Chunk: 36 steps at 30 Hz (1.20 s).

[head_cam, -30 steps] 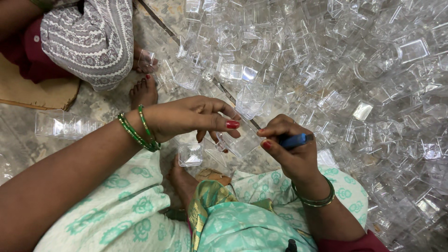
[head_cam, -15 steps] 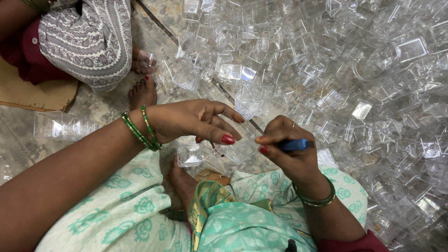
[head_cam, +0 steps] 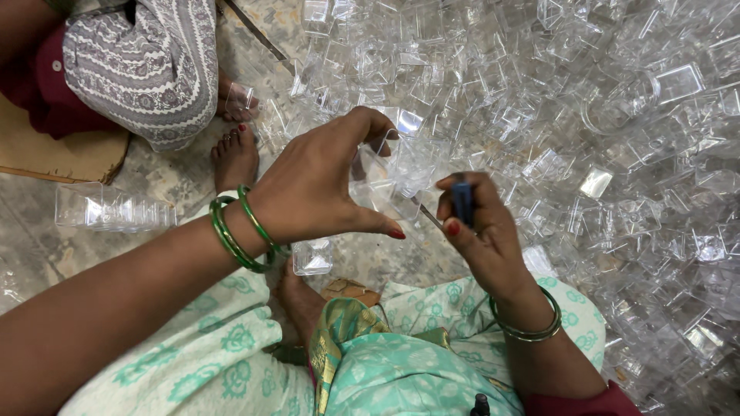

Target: The person sits on the floor among piles of clear plastic containers and trims the edges of each container using a blue utility knife, working one container at a time and setting trimmed pieces aside.

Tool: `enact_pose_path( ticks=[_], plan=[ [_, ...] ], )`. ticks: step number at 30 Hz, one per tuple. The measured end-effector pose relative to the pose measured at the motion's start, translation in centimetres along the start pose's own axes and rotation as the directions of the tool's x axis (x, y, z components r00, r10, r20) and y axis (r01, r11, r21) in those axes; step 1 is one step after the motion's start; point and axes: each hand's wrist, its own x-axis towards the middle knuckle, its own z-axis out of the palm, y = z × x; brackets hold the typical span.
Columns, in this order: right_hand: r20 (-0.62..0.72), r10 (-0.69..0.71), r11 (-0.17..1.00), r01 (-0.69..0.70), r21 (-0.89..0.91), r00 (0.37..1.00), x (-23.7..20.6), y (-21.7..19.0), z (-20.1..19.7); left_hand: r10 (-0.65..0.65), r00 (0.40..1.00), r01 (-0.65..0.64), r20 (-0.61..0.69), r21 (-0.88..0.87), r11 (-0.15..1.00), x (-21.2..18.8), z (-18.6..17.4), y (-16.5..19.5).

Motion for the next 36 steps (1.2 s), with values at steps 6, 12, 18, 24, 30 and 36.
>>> enact_pose_path(
  ticks=[6,12,18,24,30,36],
  plan=[
    [-0.09,0.045,0.906,-0.079,-0.415,0.995,0.1,0.0,0.8,0.156,0.983,-0.142,-0.098,0.137,0.98,-0.1,0.7,0.7],
    [-0.149,-0.07,0.797,-0.035,-0.603,0.986,0.4,0.1,1.1,0.21,0.973,-0.191,-0.098,0.177,0.965,-0.1,1.4,1.4],
    [-0.183,-0.109,0.784,-0.029,-0.62,0.977,0.6,1.0,0.7,0.266,0.962,-0.255,-0.06,0.147,0.956,0.0,1.9,1.6],
    [-0.152,-0.198,0.771,0.058,-0.634,0.968,-0.2,3.1,1.2,0.282,0.956,-0.274,-0.084,0.097,0.957,0.1,1.7,1.1],
    [-0.173,-0.23,0.763,0.067,-0.643,0.958,0.1,2.9,0.8,0.283,0.955,-0.276,-0.091,0.084,0.958,0.2,1.8,1.1],
    [-0.185,-0.214,0.784,0.056,-0.618,0.959,0.6,1.9,0.3,0.283,0.955,-0.28,-0.089,0.054,0.959,0.2,1.9,1.1]
  ],
)
